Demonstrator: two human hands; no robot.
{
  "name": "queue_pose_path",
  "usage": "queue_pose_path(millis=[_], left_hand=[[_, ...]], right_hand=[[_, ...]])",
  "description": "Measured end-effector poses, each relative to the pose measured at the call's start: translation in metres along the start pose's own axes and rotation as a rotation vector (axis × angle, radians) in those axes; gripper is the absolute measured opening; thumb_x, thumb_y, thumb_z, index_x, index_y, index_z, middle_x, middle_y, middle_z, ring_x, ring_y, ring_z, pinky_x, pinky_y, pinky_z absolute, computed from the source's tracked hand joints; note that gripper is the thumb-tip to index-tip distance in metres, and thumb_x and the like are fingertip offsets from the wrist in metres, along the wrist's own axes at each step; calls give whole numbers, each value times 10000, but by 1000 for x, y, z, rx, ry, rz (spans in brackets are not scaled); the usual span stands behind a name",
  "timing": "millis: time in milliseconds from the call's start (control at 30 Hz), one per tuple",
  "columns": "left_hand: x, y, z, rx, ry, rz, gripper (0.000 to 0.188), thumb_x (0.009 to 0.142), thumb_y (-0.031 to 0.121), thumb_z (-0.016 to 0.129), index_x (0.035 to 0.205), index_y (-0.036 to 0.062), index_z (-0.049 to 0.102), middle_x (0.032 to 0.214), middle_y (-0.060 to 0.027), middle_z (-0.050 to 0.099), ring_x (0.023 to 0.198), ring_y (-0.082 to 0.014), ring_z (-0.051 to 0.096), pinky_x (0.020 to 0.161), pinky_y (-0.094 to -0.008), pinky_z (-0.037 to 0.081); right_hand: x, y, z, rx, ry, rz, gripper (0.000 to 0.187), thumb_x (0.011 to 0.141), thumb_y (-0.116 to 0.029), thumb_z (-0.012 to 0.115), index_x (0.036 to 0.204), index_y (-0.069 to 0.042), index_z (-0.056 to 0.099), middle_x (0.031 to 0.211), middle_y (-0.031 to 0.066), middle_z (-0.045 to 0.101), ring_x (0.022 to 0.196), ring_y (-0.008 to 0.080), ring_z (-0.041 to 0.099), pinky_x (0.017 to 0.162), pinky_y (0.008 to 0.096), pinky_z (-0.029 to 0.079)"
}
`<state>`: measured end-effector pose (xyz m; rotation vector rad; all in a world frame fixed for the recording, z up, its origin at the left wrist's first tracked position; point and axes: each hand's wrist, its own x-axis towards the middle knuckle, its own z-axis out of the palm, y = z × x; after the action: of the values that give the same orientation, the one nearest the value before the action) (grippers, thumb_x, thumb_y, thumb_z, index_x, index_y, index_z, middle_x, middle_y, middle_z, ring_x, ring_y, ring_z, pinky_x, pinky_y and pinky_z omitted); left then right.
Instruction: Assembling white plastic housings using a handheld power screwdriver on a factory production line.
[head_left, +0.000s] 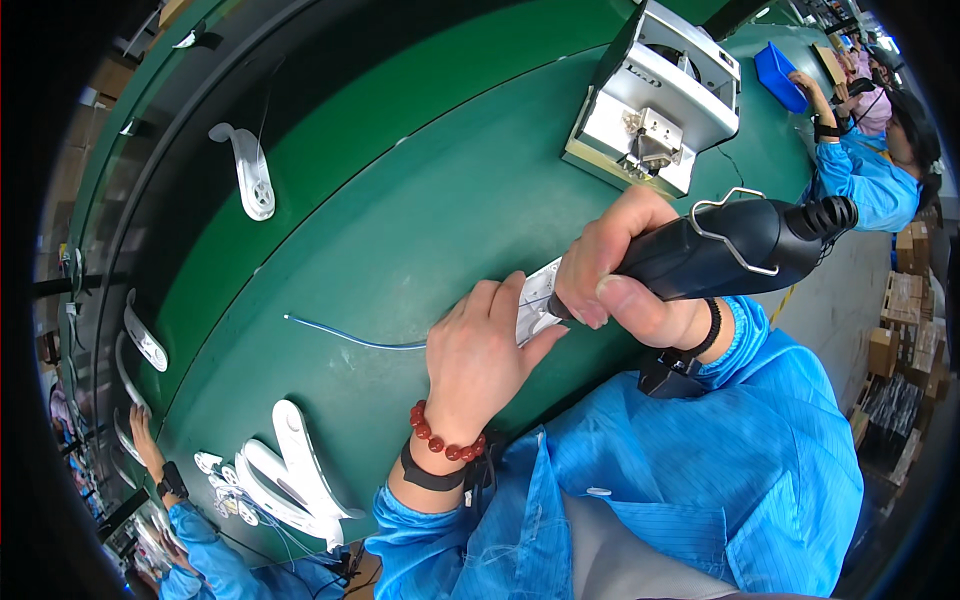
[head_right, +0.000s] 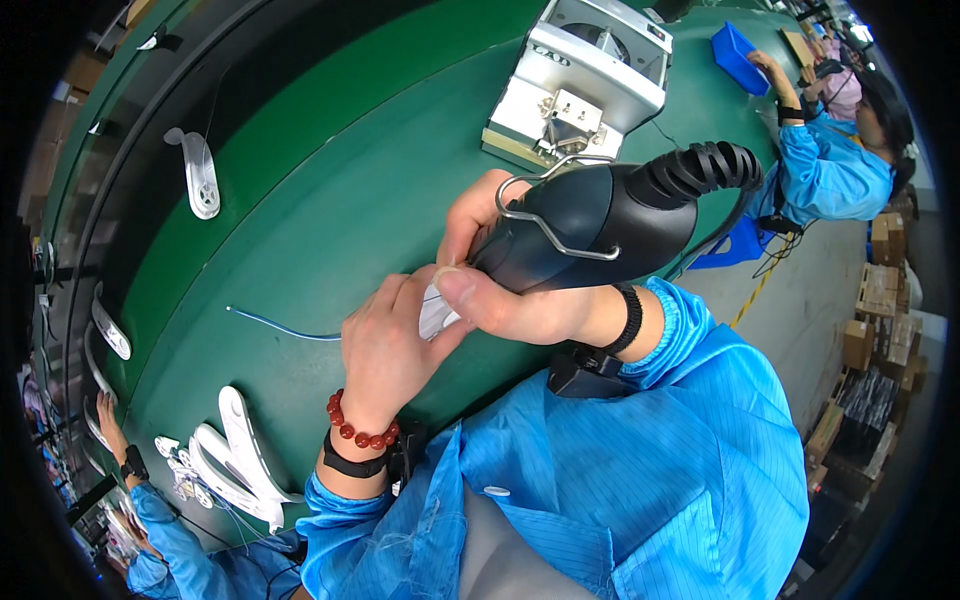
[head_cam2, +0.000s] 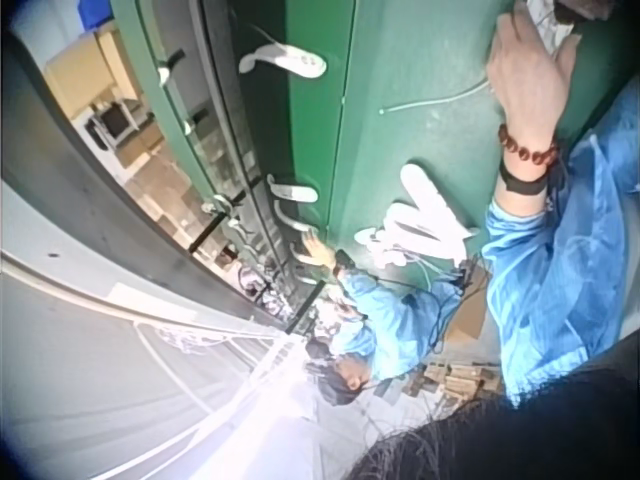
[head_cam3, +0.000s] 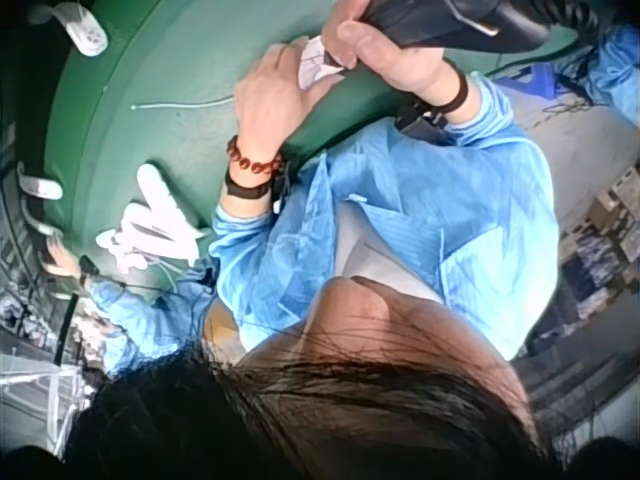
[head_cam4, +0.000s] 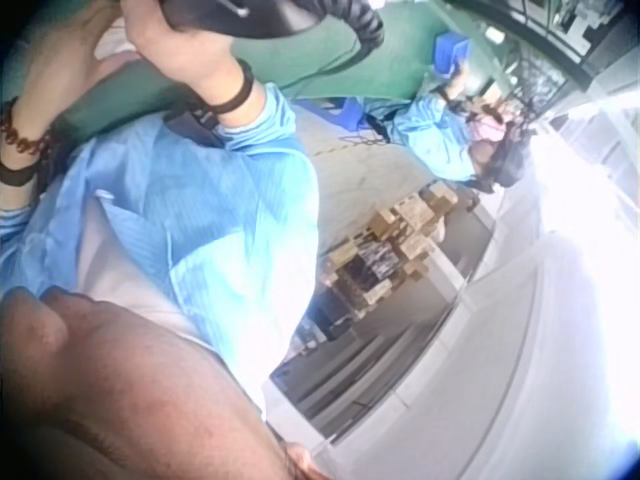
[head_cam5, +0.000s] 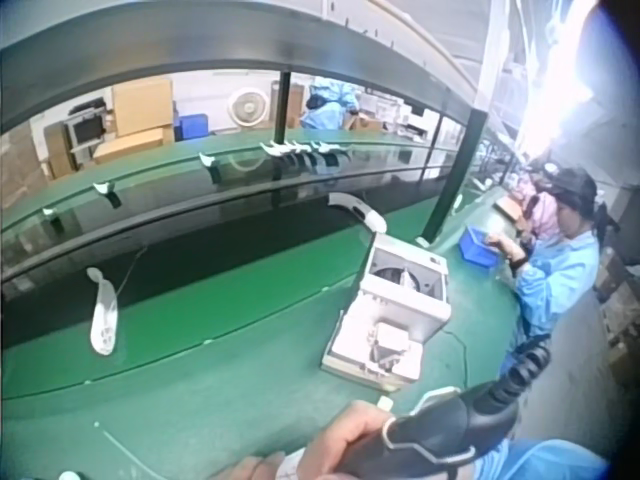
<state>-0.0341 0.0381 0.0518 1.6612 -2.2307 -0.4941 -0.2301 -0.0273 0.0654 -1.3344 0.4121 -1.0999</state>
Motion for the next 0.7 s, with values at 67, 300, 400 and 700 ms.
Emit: queue_pose_path(millis=[67, 300, 400, 700], left_hand=[[0, 1, -1, 2, -6, 0, 583, 764, 393, 817, 1171, 7, 657, 954, -95, 658, 820, -279, 690, 686, -378, 548], [-1, -1, 2, -6, 5, 5, 584, 763, 395, 819, 1164, 4, 656, 941, -93, 652, 810, -275, 687, 681, -373, 549], [-1, 0, -2, 0, 13, 12, 583, 764, 401, 817, 1159, 3, 657, 938, -92, 652, 805, -274, 686, 675, -371, 549], [0, -3, -2, 4, 28, 47, 573, 776, 410, 806, 1153, 3, 664, 927, -89, 660, 804, -270, 691, 670, -373, 553]], right_hand=[[0, -2, 0, 4, -3, 12, 217, 955, -84, 615, 1042, -64, 417, 711, 85, 553, 576, 159, 537, 580, 333, 464], [-1, 4, 2, -26, 2, 27, 207, 954, -77, 611, 1033, -68, 420, 704, 84, 551, 573, 154, 530, 581, 329, 464], [0, 0, 2, -27, -8, 30, 204, 951, -72, 611, 1029, -66, 423, 702, 85, 554, 575, 154, 533, 583, 326, 467], [0, 3, 12, -151, -23, -55, 231, 925, -60, 654, 1004, -50, 437, 713, 85, 586, 615, 156, 572, 591, 326, 493]])
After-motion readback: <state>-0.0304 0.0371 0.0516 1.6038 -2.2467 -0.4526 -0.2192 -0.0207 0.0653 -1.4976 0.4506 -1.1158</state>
